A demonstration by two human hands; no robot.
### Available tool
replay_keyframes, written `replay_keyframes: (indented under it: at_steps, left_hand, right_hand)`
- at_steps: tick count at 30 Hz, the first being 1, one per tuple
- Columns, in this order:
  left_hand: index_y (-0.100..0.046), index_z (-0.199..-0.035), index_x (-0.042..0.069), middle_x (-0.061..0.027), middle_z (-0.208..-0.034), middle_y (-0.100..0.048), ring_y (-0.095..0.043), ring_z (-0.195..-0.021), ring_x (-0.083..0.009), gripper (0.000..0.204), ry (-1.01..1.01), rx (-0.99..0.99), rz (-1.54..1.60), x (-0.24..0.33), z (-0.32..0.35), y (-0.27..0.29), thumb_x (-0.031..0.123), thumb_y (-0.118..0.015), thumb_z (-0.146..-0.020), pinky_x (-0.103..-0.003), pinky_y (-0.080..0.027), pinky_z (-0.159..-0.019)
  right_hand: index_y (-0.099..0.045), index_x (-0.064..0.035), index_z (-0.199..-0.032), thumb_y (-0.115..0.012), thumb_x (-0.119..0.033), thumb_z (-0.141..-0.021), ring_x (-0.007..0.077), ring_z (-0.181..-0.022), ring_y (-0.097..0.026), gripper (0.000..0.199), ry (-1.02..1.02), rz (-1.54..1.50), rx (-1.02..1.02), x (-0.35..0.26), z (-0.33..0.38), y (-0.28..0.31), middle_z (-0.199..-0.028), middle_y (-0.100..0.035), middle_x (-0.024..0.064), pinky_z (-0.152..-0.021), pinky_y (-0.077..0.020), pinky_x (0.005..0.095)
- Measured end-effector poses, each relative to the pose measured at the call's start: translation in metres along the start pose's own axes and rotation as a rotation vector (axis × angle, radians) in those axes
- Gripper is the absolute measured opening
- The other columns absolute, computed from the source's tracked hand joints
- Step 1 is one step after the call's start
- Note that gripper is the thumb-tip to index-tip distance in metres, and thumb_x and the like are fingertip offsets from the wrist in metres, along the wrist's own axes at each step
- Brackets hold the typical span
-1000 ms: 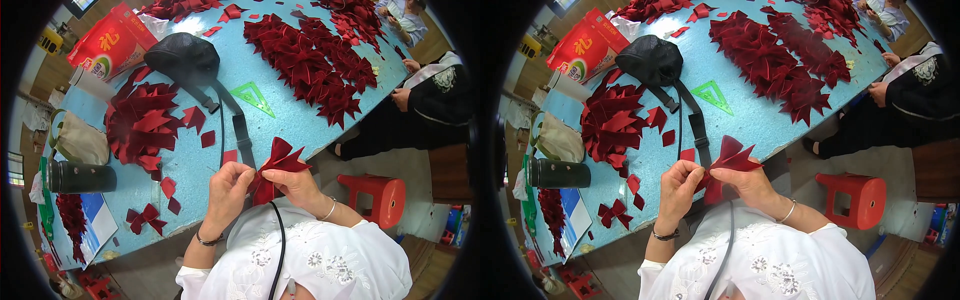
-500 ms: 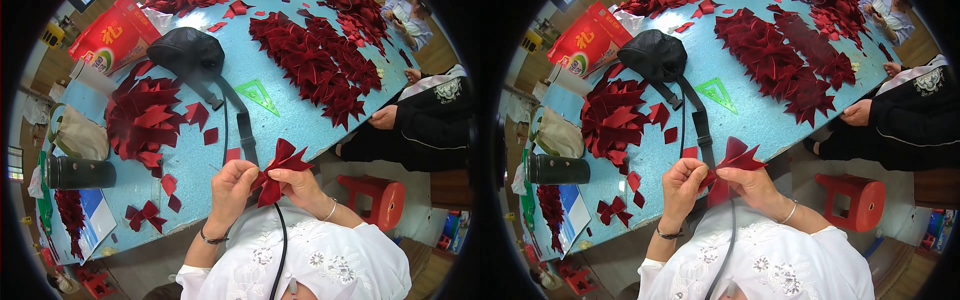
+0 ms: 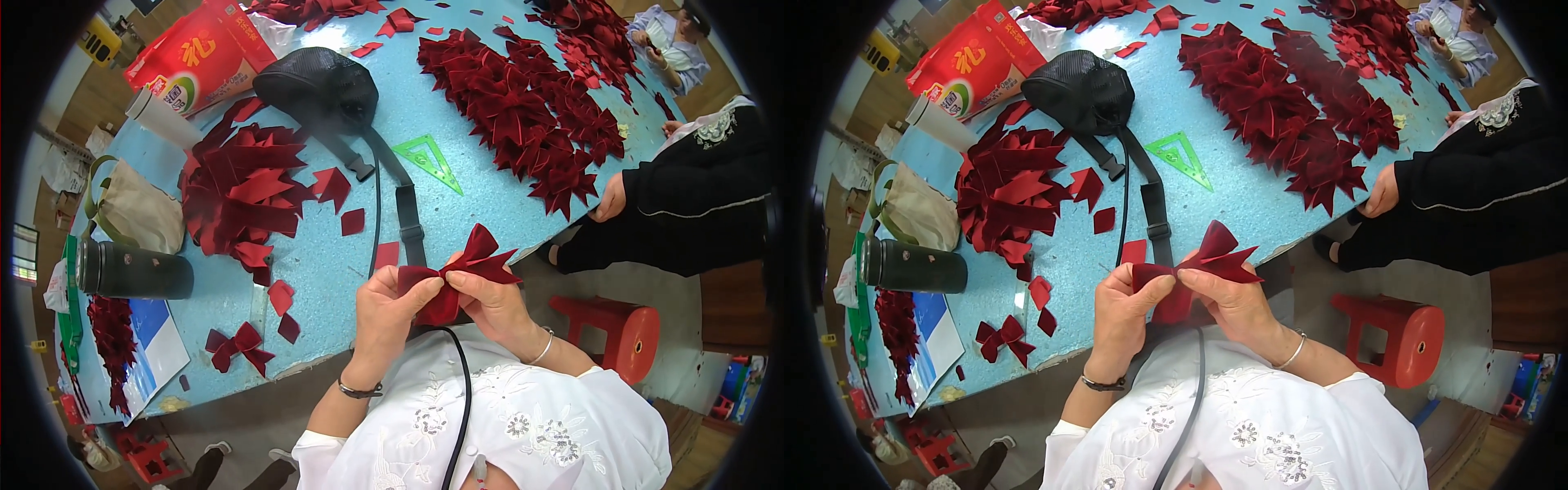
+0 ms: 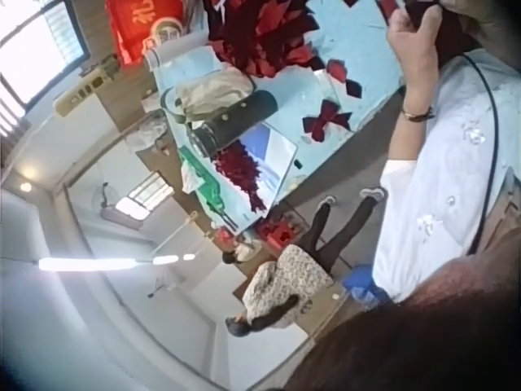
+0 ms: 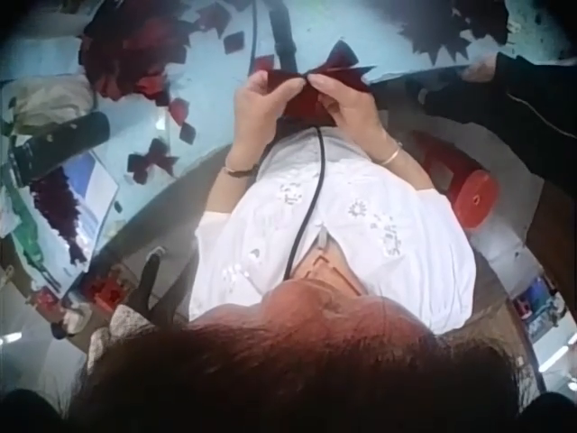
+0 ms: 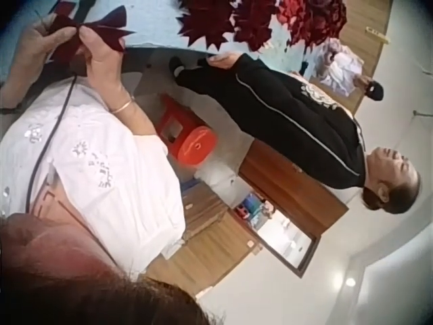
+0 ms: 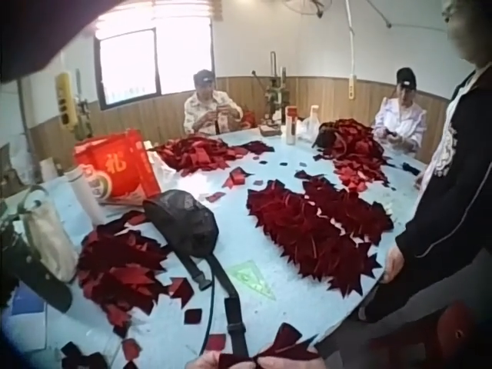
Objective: Assemble decorative red fabric bows by hand.
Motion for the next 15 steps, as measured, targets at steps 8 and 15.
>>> replay_keyframes:
  at_steps: [8,15]
  left_hand:
    - [-0.056,-0.078,0.001,-0.0114,-0.084,-0.066,-0.064,-0.074,-0.0123,0.012,-0.109,0.036,0.030,-0.011,0.004,0.004,-0.004,-0.068,-0.078,-0.023,-0.053,-0.067]
    - [-0.056,-0.077,0.000,-0.0116,-0.083,-0.066,-0.064,-0.073,-0.0134,0.010,-0.128,0.043,0.184,-0.020,0.012,0.006,-0.002,-0.065,-0.082,-0.024,-0.053,-0.069]
  right_hand:
    - [-0.056,-0.0030,-0.098,-0.064,-0.007,-0.081,0.0107,-0.082,-0.058,0.019,0.028,-0.075,0.034,0.004,0.000,0.000,-0.087,-0.062,0.0027,-0.078,-0.0470,0.0273]
    - [-0.056,-0.0027,-0.096,-0.063,-0.006,-0.081,0.0120,-0.078,-0.059,0.017,-0.031,-0.117,0.048,0.004,0.006,-0.001,-0.086,-0.062,0.0038,-0.076,-0.0478,0.0276]
Point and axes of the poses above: each hand's wrist, its own z-axis away from the middle knuckle, its own y-axis out of the back of the hand, x = y × z, the point moved 3 cm from there along -z, towards the middle knuckle
